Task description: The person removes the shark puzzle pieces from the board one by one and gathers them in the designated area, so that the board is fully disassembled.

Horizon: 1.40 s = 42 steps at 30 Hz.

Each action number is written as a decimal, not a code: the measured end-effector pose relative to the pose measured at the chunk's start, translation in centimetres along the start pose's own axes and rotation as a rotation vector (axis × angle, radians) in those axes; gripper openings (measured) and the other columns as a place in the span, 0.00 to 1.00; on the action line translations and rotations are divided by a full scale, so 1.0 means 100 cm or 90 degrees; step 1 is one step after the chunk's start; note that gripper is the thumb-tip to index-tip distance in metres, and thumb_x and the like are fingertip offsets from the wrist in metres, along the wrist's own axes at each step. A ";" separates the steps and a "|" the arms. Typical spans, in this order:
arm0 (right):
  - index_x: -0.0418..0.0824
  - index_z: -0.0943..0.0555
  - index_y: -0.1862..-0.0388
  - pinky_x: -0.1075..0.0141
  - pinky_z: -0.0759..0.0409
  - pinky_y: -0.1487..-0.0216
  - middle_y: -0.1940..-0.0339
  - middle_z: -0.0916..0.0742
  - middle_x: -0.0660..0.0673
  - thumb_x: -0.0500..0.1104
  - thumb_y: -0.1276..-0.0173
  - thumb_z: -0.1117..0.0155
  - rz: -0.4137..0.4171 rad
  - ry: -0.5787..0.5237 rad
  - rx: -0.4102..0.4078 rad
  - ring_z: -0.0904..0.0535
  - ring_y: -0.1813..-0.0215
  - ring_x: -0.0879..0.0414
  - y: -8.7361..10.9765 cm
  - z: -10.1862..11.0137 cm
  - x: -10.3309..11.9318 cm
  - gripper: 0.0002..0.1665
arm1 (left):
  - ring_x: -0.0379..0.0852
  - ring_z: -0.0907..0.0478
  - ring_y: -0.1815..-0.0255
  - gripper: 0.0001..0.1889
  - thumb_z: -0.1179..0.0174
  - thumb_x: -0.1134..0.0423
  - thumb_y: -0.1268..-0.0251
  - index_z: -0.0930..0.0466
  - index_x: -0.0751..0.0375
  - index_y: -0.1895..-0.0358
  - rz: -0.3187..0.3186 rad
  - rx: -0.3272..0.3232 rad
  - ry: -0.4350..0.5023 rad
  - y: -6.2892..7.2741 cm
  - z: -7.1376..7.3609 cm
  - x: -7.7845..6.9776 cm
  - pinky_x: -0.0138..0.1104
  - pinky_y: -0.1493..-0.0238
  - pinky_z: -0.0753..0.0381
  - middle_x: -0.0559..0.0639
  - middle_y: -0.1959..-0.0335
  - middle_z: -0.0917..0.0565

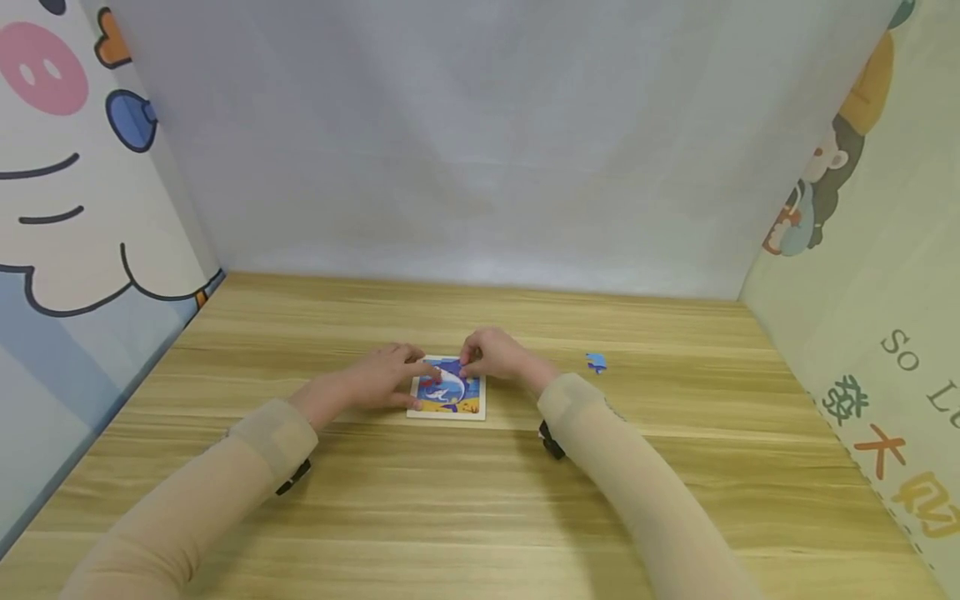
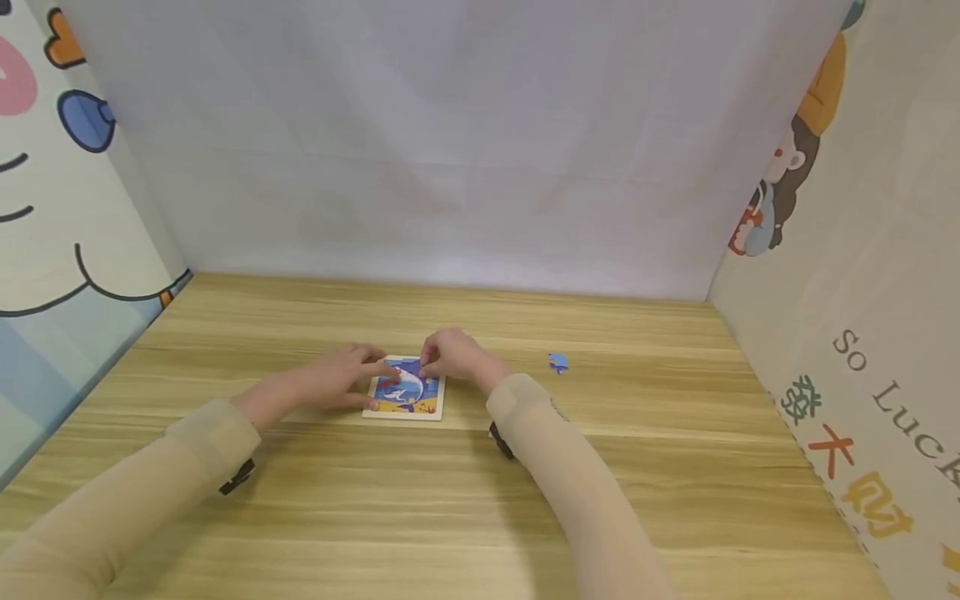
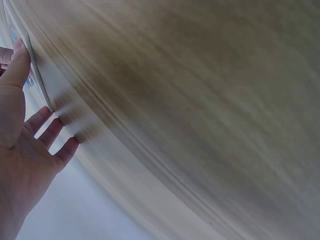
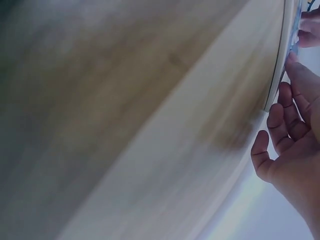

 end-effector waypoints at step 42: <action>0.45 0.20 0.55 0.65 0.21 0.53 0.63 0.13 0.49 0.40 0.33 0.38 0.038 -0.107 0.025 0.19 0.58 0.59 0.016 0.030 -0.008 0.08 | 0.65 0.50 0.27 0.30 0.52 0.40 0.32 0.41 0.38 0.28 -0.019 0.046 -0.024 0.011 -0.006 0.001 0.61 0.32 0.47 0.62 0.26 0.47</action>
Point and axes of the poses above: each hand's wrist, its own y-axis away from the middle knuckle, its own z-axis out of the back of the hand, x = y × z, the point moved 8 cm from there along -y, towards the middle knuckle
